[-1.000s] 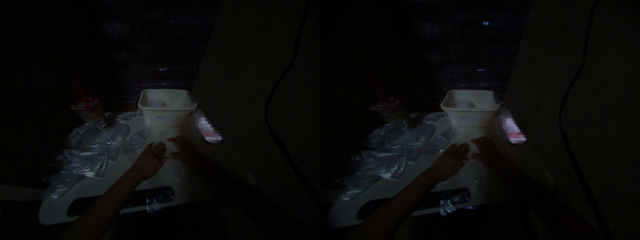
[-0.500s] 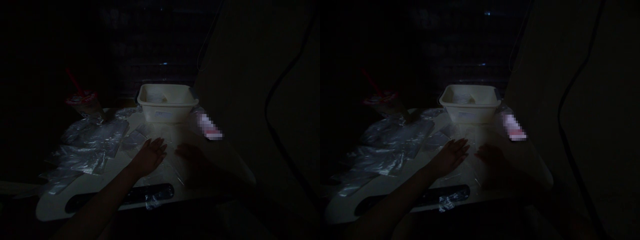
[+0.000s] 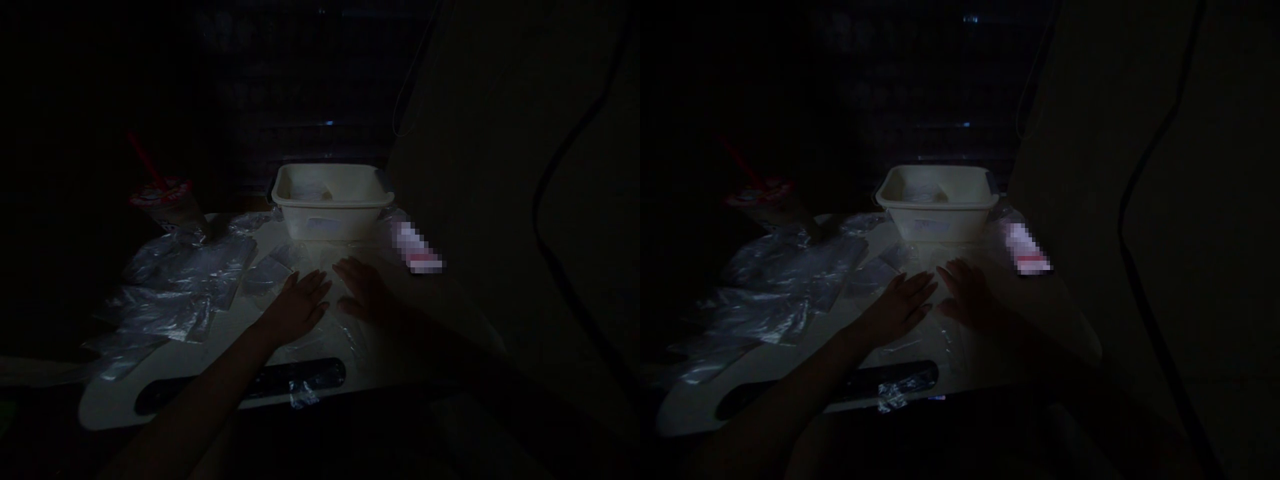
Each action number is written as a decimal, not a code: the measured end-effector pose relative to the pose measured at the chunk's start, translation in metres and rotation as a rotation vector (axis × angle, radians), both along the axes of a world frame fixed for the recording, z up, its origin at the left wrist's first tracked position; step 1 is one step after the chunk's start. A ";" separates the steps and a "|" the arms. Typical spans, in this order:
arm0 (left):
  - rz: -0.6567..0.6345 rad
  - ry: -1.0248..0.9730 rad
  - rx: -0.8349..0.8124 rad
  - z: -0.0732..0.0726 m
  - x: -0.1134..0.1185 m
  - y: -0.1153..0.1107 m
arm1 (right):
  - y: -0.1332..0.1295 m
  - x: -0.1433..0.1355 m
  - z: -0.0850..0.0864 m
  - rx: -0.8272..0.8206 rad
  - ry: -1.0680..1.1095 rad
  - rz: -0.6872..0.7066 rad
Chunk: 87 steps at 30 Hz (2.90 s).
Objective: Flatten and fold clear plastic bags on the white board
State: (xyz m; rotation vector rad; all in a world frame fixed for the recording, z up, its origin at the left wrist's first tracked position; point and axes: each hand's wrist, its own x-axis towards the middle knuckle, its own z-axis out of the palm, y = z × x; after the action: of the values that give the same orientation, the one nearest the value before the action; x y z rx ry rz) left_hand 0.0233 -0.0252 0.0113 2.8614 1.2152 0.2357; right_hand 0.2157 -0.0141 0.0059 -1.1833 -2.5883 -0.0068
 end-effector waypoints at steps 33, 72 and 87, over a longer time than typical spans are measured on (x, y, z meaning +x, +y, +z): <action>0.002 -0.009 -0.016 0.002 0.001 -0.002 | -0.061 0.025 -0.004 0.012 -0.277 0.270; 0.031 -0.055 0.003 0.002 0.002 0.001 | -0.065 0.027 0.002 -0.139 -0.283 0.305; 0.025 -0.067 0.000 0.003 0.003 0.002 | -0.123 0.035 -0.011 -0.085 -0.265 0.209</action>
State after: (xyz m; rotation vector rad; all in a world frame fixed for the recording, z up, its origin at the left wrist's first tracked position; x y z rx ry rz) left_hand 0.0262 -0.0235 0.0139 2.8152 1.2402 0.3292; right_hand 0.2507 -0.1369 -0.0055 -0.9913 -2.9611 -0.0101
